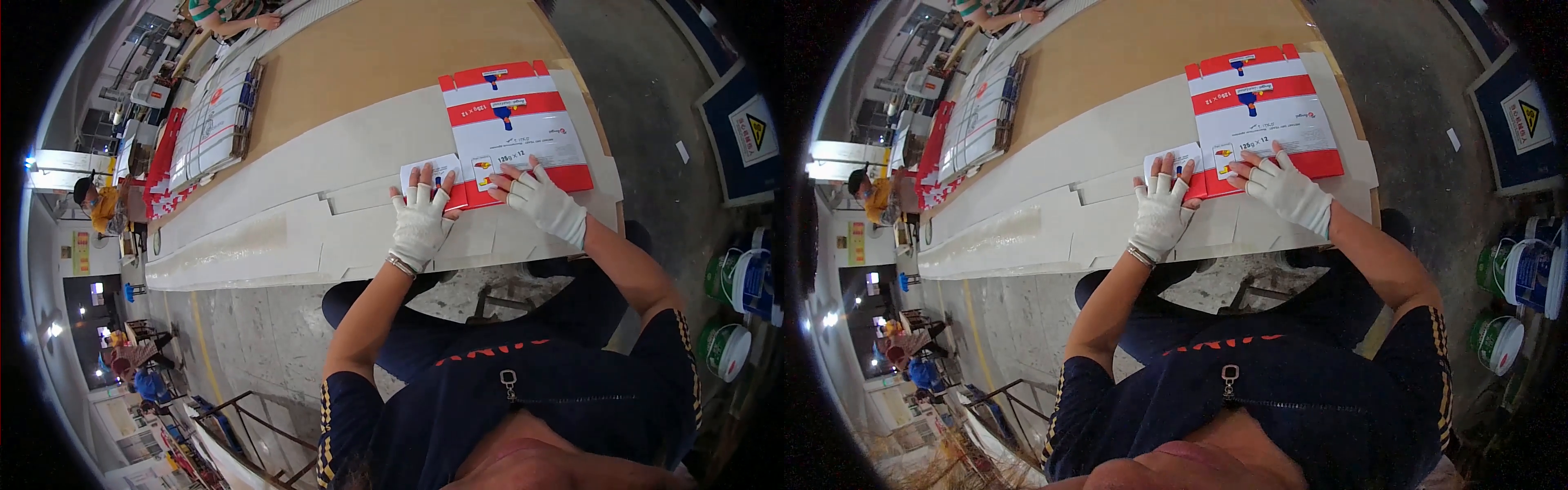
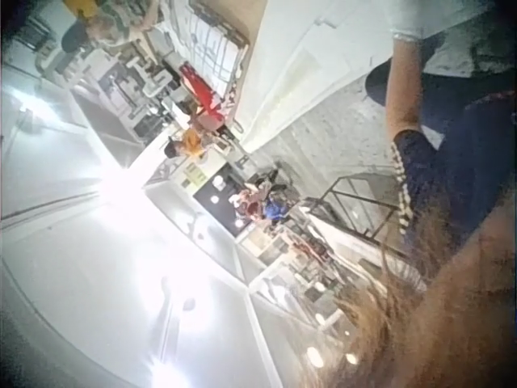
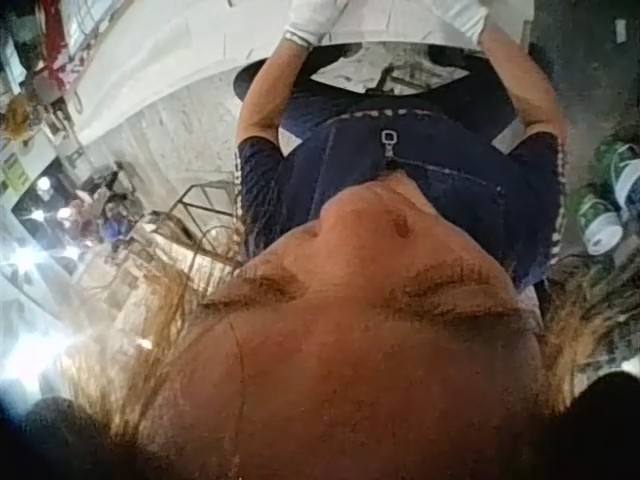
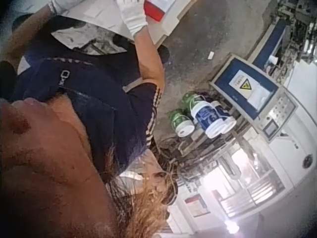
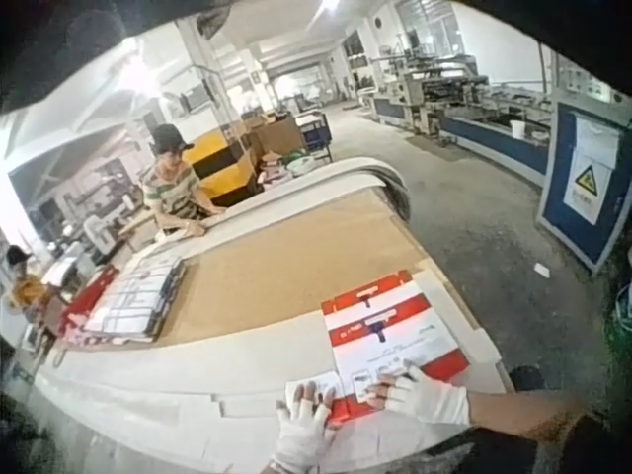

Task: Folding and stacking paper packaging inserts into a stack on a workbench.

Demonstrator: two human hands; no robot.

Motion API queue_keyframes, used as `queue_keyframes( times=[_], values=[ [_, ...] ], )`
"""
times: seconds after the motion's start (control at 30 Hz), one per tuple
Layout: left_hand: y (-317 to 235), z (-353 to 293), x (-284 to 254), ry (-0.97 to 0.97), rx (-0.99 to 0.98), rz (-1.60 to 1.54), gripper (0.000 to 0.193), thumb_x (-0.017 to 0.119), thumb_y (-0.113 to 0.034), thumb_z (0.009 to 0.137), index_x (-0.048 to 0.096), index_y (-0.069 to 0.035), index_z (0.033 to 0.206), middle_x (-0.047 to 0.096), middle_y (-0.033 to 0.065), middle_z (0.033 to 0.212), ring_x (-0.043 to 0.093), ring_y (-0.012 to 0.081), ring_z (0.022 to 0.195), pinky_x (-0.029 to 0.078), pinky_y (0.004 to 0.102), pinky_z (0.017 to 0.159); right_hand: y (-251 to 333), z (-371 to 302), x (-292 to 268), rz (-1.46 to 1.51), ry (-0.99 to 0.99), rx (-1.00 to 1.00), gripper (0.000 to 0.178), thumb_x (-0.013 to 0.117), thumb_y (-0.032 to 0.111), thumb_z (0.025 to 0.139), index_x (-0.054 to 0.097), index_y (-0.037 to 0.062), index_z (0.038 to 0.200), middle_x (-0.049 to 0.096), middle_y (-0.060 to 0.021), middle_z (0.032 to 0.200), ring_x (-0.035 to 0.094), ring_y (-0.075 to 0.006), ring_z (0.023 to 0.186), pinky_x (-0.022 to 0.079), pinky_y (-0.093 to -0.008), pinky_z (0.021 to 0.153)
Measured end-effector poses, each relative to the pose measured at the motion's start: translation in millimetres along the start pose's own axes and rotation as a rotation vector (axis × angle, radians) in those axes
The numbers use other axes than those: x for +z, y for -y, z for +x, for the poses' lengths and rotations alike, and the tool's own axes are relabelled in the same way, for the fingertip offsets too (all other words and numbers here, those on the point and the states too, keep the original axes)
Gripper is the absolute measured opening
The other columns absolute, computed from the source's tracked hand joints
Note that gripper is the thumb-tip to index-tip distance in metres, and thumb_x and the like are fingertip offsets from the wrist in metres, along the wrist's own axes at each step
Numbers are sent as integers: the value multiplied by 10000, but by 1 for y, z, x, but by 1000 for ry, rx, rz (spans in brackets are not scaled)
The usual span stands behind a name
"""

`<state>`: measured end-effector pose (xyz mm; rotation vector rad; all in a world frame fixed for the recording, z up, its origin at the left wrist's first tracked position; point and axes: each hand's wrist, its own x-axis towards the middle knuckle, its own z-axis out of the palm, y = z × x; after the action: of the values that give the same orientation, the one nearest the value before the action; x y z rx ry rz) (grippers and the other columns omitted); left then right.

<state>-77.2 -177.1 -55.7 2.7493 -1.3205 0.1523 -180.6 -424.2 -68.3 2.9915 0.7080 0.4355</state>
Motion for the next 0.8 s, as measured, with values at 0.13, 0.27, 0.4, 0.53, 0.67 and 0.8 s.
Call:
queue_keyframes(
  times=[0.13,0.27,0.4,0.53,0.67,0.8],
  values=[
    [-8,-1,0,16,-86,13,679,553,-452,854,317,-205,1441,238,213,1481,243,395,1359,230,686,978,5,-4,4,8,-12,39,434,441,193,890,477,174,1323,447,-27,1402,363,-209,1330,239,-610,1050],
    [-12,-3,-1,-1,-135,27,678,559,-454,850,325,-209,1438,253,244,1465,254,412,1352,233,690,972,7,-2,5,-57,-12,29,431,447,205,890,485,165,1317,447,-36,1405,361,-233,1332,242,-623,1042],
    [-15,1,-6,34,-140,27,665,569,-453,843,355,-212,1424,244,255,1466,237,419,1358,226,702,965,5,0,1,-66,49,19,435,441,215,893,482,162,1323,451,-45,1402,359,-238,1334,240,-628,1043],
    [-15,2,-4,57,-144,-24,648,575,-451,837,387,-209,1408,224,261,1473,208,426,1368,208,708,972,4,-3,4,-87,57,-8,434,430,210,896,481,165,1324,445,-47,1406,354,-235,1338,226,-630,1048],
    [-14,0,0,32,-144,-59,644,579,-444,834,402,-194,1400,223,269,1470,203,437,1366,192,708,983,3,-3,6,-21,82,-15,433,428,205,895,482,143,1320,443,-44,1407,354,-229,1338,200,-629,1059],
    [-17,1,-7,43,-171,-91,646,591,-445,830,417,-176,1390,225,269,1467,193,437,1368,168,701,999,1,-3,-1,94,96,-8,433,428,197,892,482,118,1315,445,-42,1404,352,-220,1340,184,-618,1072]
  ],
)
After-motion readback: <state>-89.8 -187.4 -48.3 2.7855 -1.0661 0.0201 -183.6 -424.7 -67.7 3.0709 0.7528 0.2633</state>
